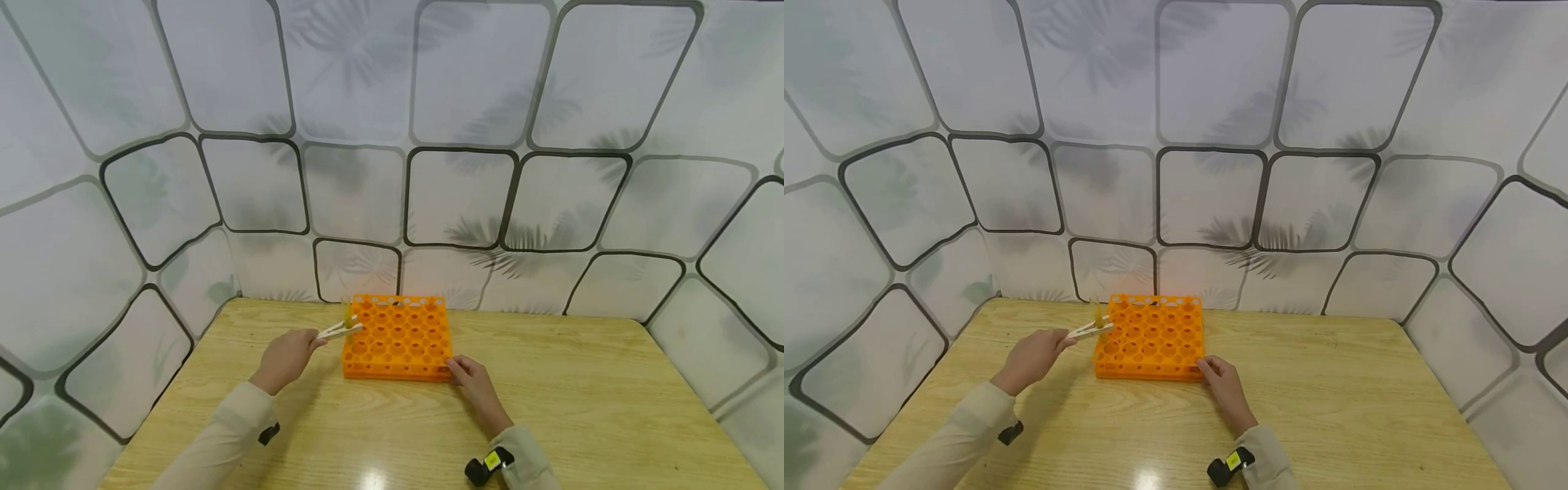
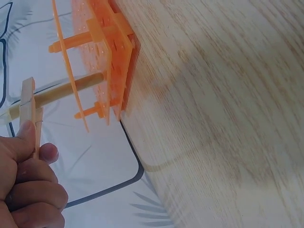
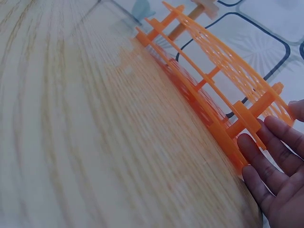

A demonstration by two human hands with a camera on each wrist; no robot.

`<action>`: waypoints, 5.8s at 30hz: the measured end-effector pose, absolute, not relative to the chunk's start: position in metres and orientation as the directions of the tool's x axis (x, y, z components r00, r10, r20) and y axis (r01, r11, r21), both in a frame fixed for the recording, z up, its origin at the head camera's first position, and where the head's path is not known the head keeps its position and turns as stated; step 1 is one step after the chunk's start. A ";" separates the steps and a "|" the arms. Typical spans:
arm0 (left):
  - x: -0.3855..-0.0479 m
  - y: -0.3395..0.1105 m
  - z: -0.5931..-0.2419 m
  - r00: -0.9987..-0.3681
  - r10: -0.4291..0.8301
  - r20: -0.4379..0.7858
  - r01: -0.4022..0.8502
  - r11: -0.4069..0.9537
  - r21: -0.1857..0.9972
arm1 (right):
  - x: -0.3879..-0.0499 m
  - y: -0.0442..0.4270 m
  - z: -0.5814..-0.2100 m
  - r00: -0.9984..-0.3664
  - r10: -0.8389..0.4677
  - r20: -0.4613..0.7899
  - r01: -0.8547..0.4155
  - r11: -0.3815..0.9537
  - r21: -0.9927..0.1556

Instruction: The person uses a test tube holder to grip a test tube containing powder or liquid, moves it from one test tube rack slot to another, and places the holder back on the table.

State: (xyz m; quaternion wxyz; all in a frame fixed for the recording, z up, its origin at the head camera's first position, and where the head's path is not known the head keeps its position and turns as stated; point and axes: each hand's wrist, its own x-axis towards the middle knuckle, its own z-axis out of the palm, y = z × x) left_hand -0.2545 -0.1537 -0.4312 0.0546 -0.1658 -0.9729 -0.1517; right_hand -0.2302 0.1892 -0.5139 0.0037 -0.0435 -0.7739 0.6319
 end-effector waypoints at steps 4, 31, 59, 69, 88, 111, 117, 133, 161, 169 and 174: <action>-0.253 -0.153 -0.428 -0.941 0.300 0.156 0.333 0.902 0.276 | -0.230 0.190 -0.514 -0.997 0.066 -0.049 0.060 0.186 -0.981; -0.254 -0.152 -0.412 -0.942 0.296 0.159 0.329 0.908 0.259 | -0.230 0.190 -0.514 -0.997 0.067 -0.042 0.054 0.190 -0.980; -0.256 -0.152 -0.398 -0.935 0.297 0.192 0.337 0.913 0.230 | -0.228 0.189 -0.514 -0.997 0.064 -0.037 0.048 0.178 -0.983; -0.257 -0.152 -0.395 -0.934 0.297 0.197 0.337 0.917 0.215 | -0.229 0.189 -0.516 -0.997 0.066 -0.037 0.048 0.173 -0.984; -0.259 -0.153 -0.387 -0.937 0.282 0.206 0.328 0.914 0.240 | -0.230 0.189 -0.512 -0.996 0.069 -0.053 0.064 0.181 -0.981; -0.257 -0.153 -0.378 -0.920 0.301 0.250 0.354 0.913 0.202 | -0.229 0.189 -0.513 -0.996 0.072 -0.052 0.065 0.181 -0.981; -0.257 -0.152 -0.376 -0.925 0.297 0.237 0.348 0.912 0.216 | -0.227 0.189 -0.512 -0.998 0.053 -0.034 0.044 0.192 -0.980; -0.255 -0.154 -0.369 -0.924 0.300 0.238 0.352 0.911 0.215 | -0.227 0.189 -0.511 -0.998 0.046 -0.043 0.050 0.154 -0.987; -0.248 -0.151 -0.363 -0.926 0.302 0.229 0.357 0.897 0.262 | -0.230 0.190 -0.514 -0.997 0.063 -0.047 0.058 0.172 -0.983; -0.246 -0.148 -0.364 -0.928 0.308 0.208 0.356 0.897 0.262 | -0.230 0.189 -0.514 -0.996 0.070 -0.062 0.074 0.180 -0.981; -0.241 -0.145 -0.362 -0.926 0.310 0.216 0.361 0.894 0.265 | -0.230 0.190 -0.515 -0.996 0.062 -0.068 0.078 0.184 -0.980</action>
